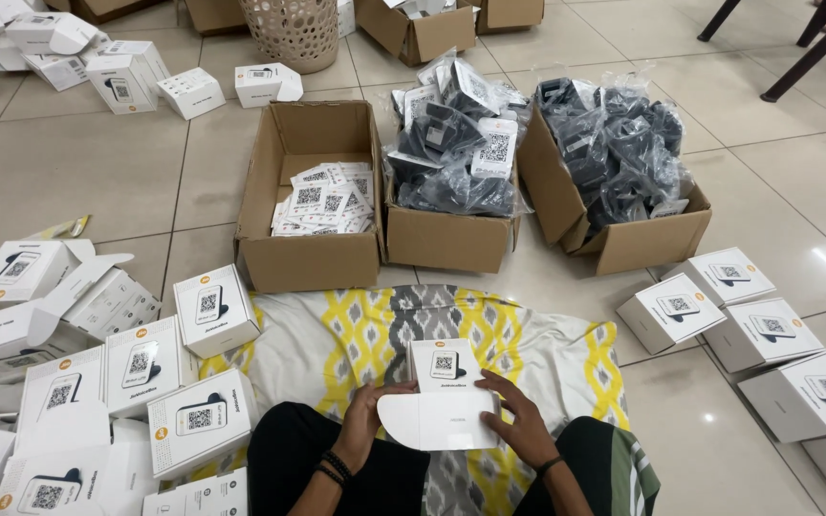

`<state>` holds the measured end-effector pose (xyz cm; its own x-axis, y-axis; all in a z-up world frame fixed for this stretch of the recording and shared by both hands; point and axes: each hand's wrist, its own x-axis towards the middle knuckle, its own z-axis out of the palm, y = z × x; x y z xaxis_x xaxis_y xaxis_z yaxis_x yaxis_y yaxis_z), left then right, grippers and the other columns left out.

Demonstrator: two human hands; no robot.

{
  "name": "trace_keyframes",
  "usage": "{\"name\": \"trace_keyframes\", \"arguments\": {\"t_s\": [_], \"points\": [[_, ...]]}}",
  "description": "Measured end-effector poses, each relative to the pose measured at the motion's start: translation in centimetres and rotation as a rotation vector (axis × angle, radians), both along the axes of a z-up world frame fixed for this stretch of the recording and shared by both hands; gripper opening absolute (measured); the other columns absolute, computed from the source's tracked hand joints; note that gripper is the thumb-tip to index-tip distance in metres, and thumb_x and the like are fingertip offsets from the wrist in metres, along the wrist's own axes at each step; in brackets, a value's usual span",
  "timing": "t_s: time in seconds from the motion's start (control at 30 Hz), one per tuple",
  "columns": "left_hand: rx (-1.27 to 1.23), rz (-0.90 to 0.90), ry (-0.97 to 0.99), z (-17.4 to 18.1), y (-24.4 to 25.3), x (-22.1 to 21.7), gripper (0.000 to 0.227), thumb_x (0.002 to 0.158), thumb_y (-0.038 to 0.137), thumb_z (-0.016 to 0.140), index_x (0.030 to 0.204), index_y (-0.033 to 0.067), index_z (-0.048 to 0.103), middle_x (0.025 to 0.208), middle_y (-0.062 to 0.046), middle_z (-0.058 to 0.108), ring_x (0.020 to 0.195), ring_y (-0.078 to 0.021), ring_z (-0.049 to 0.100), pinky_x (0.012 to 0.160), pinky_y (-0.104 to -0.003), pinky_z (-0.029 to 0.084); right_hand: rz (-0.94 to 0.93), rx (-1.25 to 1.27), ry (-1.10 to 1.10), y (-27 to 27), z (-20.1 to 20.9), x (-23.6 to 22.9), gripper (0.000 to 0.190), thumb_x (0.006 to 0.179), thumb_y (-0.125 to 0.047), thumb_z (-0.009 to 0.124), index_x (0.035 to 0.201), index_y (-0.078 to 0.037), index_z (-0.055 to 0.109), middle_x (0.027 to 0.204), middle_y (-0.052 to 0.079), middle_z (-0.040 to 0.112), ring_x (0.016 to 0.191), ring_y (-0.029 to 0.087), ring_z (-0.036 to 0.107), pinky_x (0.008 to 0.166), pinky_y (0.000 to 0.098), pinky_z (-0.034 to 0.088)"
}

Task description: The person packs electronic components into retail boxes and applies QR labels.

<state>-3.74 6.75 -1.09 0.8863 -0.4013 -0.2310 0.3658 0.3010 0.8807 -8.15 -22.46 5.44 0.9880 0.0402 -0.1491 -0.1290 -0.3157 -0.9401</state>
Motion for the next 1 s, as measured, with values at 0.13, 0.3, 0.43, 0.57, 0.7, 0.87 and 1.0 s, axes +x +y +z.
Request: {"name": "trace_keyframes", "arguments": {"t_s": [0.13,0.3,0.43,0.57,0.7,0.87,1.0], "points": [[0.491,0.037,-0.112,1.1,-0.7,0.5,0.059,0.089,0.049,0.060,0.134,0.0107,0.064,0.133,-0.007,0.071,0.127,-0.0203,0.062,0.106,-0.041,0.046,0.031,-0.218,0.011,-0.1,-2.3,-0.6,0.042,0.081,-0.021,0.076,0.122,-0.021,0.069,0.153,0.002,0.053,0.141,0.025,0.051,0.116,0.0427,0.041],[0.893,0.042,-0.470,2.0,-3.0,-0.6,0.080,0.074,0.030,0.088,0.141,0.0101,0.050,0.142,-0.010,0.056,0.129,-0.0263,0.056,0.107,-0.038,0.047,0.050,-0.462,-0.014,1.1,-5.4,-0.3,0.033,0.080,-0.030,0.083,0.110,-0.020,0.072,0.151,0.004,0.053,0.141,0.029,0.047,0.114,0.0402,0.039],[0.967,0.055,-0.243,0.2,-4.2,-1.3,0.085,0.074,0.025,0.084,0.148,0.0156,0.044,0.147,-0.007,0.055,0.132,-0.0264,0.056,0.107,-0.037,0.047,-0.015,-0.487,0.109,2.3,-5.4,0.2,0.035,0.084,-0.032,0.079,0.111,-0.017,0.062,0.141,0.008,0.063,0.128,0.032,0.061,0.105,0.0415,0.049],[0.901,0.108,-0.084,-2.5,-5.5,-2.3,0.068,0.089,0.028,0.072,0.151,0.0182,0.046,0.146,-0.008,0.060,0.134,-0.0235,0.058,0.110,-0.035,0.045,-0.096,-0.168,0.191,2.1,-8.6,0.8,0.061,0.085,-0.026,0.077,0.134,-0.019,0.041,0.133,0.021,0.065,0.121,0.032,0.066,0.099,0.0409,0.054],[0.444,0.239,-0.116,-7.0,-6.5,-2.4,0.068,0.090,0.016,0.063,0.154,0.0086,0.041,0.145,-0.014,0.061,0.133,-0.0240,0.059,0.110,-0.035,0.043,-0.142,-0.080,0.246,2.4,-6.5,0.7,0.072,0.085,-0.023,0.073,0.147,-0.024,0.035,0.132,0.021,0.068,0.111,0.028,0.072,0.096,0.0390,0.055],[0.307,0.233,-0.093,2.6,-6.2,-1.1,0.060,0.096,0.030,0.062,0.151,0.0085,0.051,0.144,-0.010,0.062,0.128,-0.0223,0.060,0.105,-0.033,0.046,-0.206,0.021,0.075,0.7,0.1,2.1,0.054,0.096,-0.035,0.063,0.148,-0.019,0.054,0.131,0.014,0.072,0.098,0.028,0.065,0.091,0.0395,0.052],[0.461,0.114,-0.251,4.2,-5.8,2.4,0.062,0.094,0.033,0.067,0.149,0.0091,0.049,0.137,-0.010,0.066,0.126,-0.0203,0.062,0.100,-0.032,0.051,-0.236,-0.018,0.107,0.7,3.9,4.5,0.056,0.098,-0.040,0.058,0.151,-0.024,0.052,0.116,0.018,0.076,0.099,0.027,0.071,0.092,0.0375,0.054]]}}
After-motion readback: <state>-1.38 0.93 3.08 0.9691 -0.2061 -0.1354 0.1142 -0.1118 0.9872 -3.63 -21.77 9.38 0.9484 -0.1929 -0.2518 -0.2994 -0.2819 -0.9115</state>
